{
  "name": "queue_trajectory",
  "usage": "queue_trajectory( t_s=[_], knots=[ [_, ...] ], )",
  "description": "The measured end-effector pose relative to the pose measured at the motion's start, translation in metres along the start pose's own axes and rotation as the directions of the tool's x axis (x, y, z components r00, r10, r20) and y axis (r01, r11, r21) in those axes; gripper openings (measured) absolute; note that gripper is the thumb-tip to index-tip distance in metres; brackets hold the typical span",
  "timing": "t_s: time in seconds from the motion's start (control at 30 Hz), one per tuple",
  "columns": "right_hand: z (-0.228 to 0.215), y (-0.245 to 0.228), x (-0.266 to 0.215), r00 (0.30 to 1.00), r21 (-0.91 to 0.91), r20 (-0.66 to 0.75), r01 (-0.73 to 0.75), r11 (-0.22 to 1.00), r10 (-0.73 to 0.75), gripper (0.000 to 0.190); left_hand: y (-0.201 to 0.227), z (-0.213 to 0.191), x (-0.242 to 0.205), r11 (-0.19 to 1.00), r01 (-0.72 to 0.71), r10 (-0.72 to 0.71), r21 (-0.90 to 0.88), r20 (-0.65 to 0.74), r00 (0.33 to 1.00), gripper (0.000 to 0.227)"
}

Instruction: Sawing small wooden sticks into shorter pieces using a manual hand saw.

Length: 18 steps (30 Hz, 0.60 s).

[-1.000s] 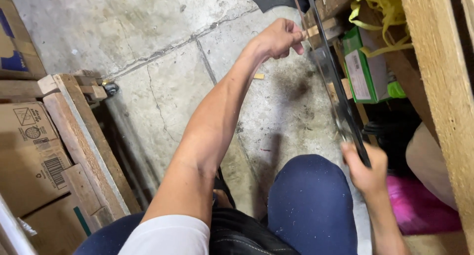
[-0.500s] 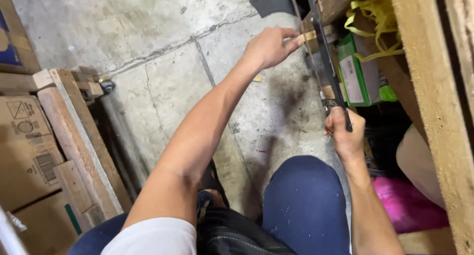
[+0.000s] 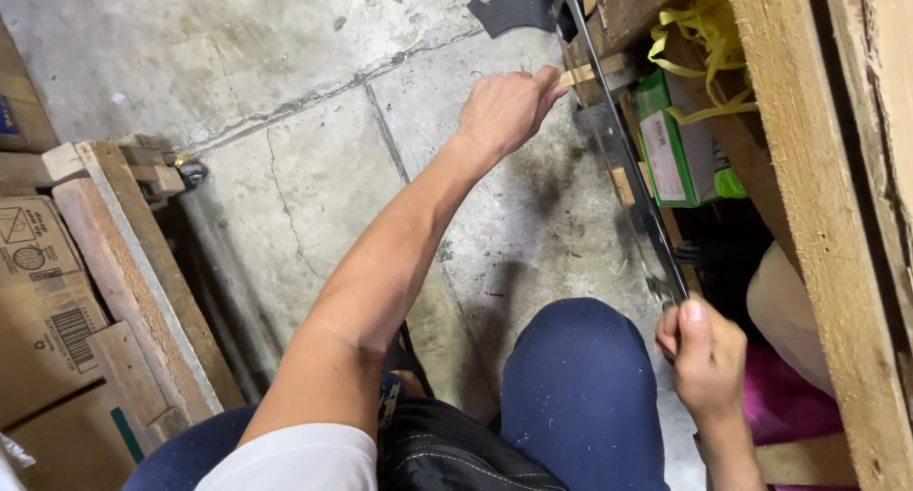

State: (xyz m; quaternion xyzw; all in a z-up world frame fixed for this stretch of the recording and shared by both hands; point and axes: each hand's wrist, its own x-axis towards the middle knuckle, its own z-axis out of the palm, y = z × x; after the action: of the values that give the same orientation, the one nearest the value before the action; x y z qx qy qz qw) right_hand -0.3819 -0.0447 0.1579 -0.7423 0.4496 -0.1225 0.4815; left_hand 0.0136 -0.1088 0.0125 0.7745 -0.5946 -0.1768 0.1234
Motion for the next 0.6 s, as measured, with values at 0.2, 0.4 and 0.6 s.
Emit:
queue_trajectory(
  t_s=[0.2,0.4,0.6],
  knots=[
    [0.05,0.013,0.106,0.992,0.015,-0.121,-0.04,0.999,0.041,0.064,0.013,-0.019,-0.012,0.992,0.01,-0.016,-0.123,-0.051,0.999,0.053],
    [0.02,0.0,0.021,0.993,-0.016,-0.095,-0.067,0.998,0.065,0.068,0.008,-0.029,-0.012,0.972,0.056,-0.056,-0.23,0.005,0.998,0.054],
    [0.046,-0.004,0.089,0.961,0.08,-0.145,-0.228,0.97,0.237,0.057,0.004,-0.004,-0.008,0.964,-0.053,0.018,-0.26,-0.134,0.991,0.057]
  ],
)
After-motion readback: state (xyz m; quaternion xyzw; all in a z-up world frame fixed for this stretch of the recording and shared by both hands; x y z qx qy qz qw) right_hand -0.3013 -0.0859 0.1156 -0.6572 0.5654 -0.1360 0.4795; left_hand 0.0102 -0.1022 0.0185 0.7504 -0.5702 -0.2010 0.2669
